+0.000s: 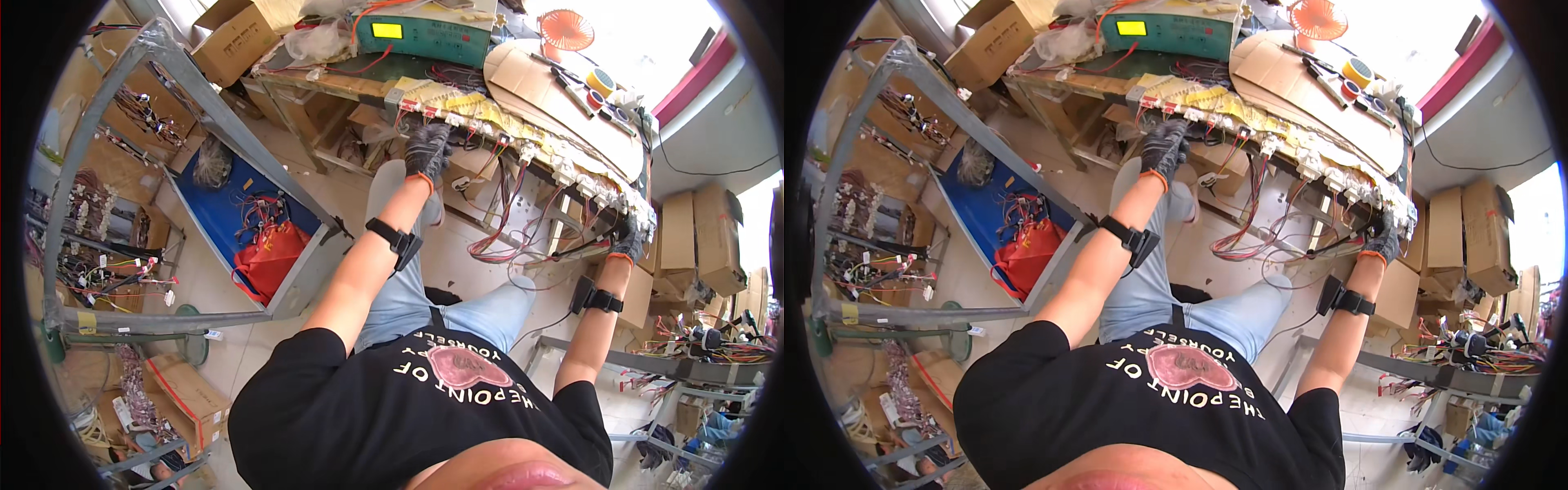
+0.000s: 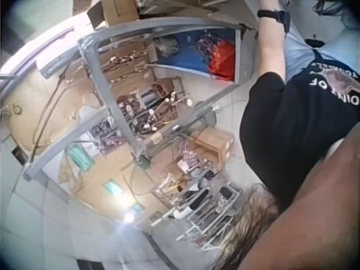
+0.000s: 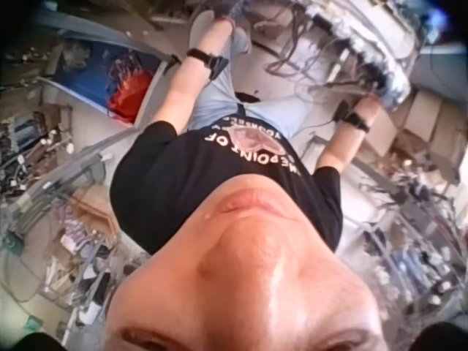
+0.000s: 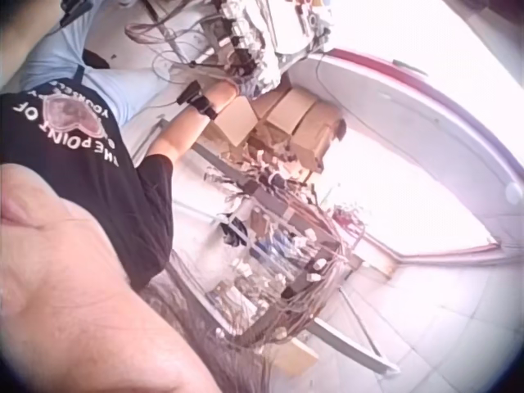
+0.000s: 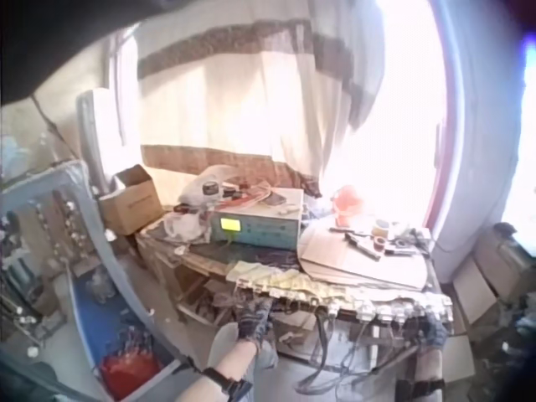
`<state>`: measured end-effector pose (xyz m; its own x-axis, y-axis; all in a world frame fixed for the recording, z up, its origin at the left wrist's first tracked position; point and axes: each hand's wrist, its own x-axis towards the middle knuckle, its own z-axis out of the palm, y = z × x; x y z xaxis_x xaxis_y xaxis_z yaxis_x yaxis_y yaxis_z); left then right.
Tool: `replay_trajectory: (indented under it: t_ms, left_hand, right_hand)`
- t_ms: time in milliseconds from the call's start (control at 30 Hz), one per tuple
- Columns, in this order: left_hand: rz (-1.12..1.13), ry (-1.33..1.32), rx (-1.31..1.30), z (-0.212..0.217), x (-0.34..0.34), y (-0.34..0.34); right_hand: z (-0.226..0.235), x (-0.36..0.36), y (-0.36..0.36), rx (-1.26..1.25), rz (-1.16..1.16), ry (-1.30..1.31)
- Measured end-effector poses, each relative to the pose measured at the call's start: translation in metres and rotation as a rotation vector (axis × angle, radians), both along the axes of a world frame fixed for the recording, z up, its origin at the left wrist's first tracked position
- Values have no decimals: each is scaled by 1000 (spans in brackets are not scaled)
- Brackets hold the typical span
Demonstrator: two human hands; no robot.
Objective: Connecting and organizing multiple colored wires into a large cable harness on an assembly board.
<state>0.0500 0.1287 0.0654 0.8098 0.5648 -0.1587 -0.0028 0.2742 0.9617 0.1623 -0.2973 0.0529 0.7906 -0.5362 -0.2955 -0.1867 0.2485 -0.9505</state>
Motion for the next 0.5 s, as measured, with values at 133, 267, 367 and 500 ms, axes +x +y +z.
replay_trajectory:
  t_ms: [133,267,367,500]
  left_hand:
    - [485,-211,243,-47,7,7]
    - [408,-144,-221,-81,21,30]
    - [17,-84,-633,-57,15,32]
    - [15,-96,-603,-55,14,36]
  right_hand:
    - [-39,21,-37,54,12,-73]
    - [-45,43,-68,-43,73,-85]
    - [-36,22,-47,109,71,-81]
    - [-7,10,-12,58,-33,39]
